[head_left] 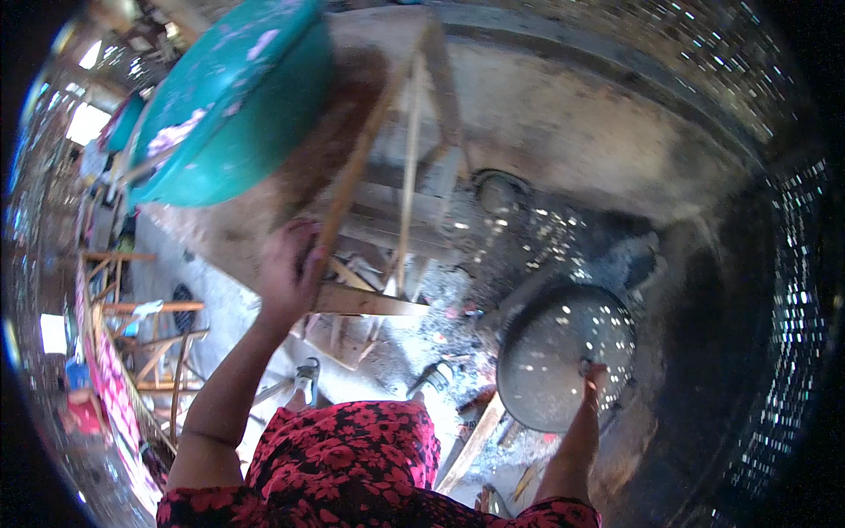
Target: The person fills a piping bag with pink batter, pipes rosettes onto a red circular base, and places the assembled cake into a steamer. The person then retrieves a finished tray of similar cakes from the steamer and sets it on a table.
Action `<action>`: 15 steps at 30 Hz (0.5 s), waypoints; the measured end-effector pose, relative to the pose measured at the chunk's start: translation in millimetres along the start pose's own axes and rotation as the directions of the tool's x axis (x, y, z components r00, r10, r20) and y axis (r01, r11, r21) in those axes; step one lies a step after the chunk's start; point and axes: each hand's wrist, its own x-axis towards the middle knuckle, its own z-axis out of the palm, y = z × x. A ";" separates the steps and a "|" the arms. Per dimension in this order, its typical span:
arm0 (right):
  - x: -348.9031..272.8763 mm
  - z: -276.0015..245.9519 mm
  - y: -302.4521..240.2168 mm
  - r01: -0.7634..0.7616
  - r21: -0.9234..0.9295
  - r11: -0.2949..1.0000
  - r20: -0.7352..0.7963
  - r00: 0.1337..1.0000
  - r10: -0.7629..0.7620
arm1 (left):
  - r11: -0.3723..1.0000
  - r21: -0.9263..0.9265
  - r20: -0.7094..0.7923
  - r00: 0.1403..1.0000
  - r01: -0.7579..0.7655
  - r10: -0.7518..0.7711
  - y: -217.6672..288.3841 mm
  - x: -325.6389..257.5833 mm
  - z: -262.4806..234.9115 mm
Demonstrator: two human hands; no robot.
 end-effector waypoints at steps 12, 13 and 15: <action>-111.3 -56.4 -158.1 0.043 -0.148 0.988 -0.300 0.950 -0.086 | 0.992 -0.124 -0.096 0.995 -0.008 -0.003 -8.8 -13.6 -6.5; -143.4 -60.8 -191.0 0.174 -0.291 0.941 -0.158 0.961 -0.226 | 0.973 -0.228 -0.078 0.995 0.045 -0.065 -8.6 -15.4 -9.2; -217.4 -62.0 -260.9 0.442 -0.137 0.886 -0.046 0.891 -0.452 | 0.980 -0.197 -0.117 0.992 0.020 -0.044 -9.7 -18.3 -15.6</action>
